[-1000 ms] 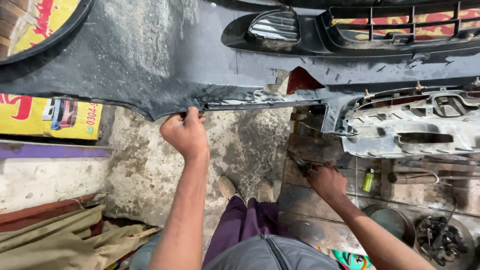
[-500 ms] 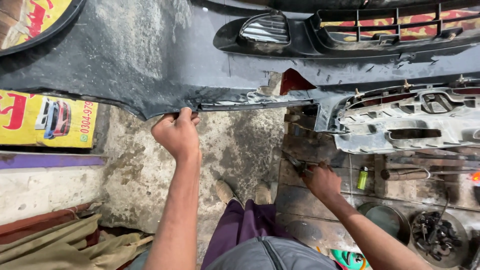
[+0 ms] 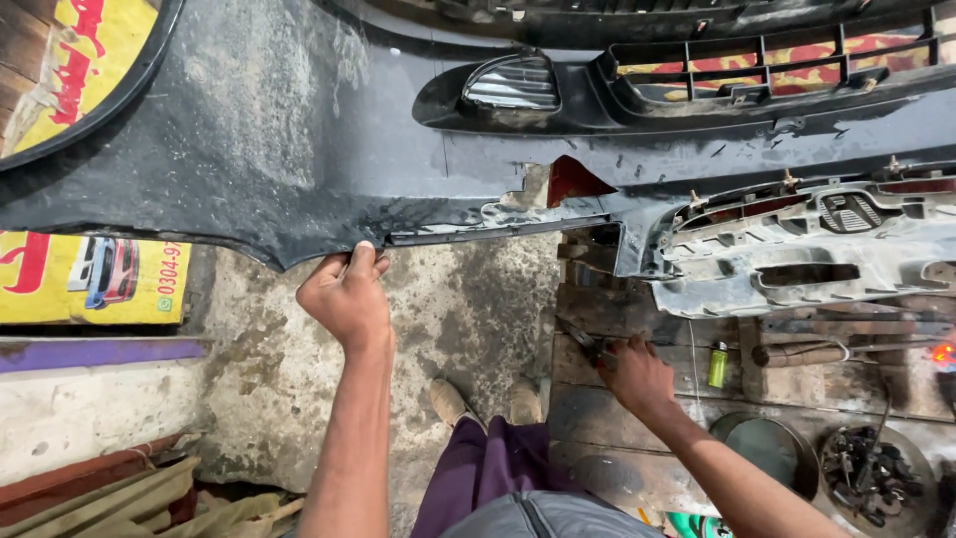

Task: The person is repairing a plastic car bumper by using pliers to hold a crack together and using a blowtorch to heat and fuse the plastic sections.

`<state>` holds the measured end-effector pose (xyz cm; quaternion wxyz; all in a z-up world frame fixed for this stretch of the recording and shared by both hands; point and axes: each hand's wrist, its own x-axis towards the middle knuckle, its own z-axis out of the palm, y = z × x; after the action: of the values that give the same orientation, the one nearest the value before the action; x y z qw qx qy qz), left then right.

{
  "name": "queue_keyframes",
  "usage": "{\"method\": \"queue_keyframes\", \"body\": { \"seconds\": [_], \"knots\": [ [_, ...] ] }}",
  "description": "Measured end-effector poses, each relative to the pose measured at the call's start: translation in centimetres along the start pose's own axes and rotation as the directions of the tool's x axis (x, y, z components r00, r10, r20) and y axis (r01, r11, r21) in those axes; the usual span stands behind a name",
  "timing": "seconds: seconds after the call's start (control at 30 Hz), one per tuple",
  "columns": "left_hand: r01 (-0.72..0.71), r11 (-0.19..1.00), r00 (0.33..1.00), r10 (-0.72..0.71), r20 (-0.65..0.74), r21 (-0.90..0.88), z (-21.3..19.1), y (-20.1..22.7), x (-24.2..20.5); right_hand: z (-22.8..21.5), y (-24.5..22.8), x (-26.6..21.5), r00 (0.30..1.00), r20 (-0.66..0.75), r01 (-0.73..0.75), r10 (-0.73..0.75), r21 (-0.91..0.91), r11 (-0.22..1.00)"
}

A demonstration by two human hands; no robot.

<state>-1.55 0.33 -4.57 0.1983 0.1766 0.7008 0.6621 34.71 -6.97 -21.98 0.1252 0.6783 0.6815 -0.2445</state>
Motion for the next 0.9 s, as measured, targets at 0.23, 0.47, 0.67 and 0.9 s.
{"method": "queue_keyframes", "body": {
  "seconds": [0.23, 0.47, 0.67, 0.9],
  "knots": [
    [0.082, 0.996, 0.997, -0.082, 0.010, -0.029, 0.0, 1.3, -0.5, -0.3, -0.2, -0.7, 1.000, 0.013, 0.020, -0.020, -0.026, 0.999],
    [0.026, 0.997, 0.999, -0.028, 0.016, 0.066, 0.1, 3.4, -1.6, 1.5, 0.5, 0.2, 1.000, -0.015, 0.020, -0.021, -0.067, 0.998],
    [-0.144, 0.960, 0.989, 0.149, -0.001, 0.239, -0.1, 2.6, -1.5, 0.1, -0.2, -0.5, 1.000, -0.021, 0.004, -0.005, -0.051, 0.999],
    [-0.108, 0.979, 0.993, 0.113, -0.022, 0.175, 0.1, 1.3, -1.1, 0.8, 0.2, 0.0, 1.000, -0.007, -0.007, 0.006, -0.043, 0.999]
  ]
}}
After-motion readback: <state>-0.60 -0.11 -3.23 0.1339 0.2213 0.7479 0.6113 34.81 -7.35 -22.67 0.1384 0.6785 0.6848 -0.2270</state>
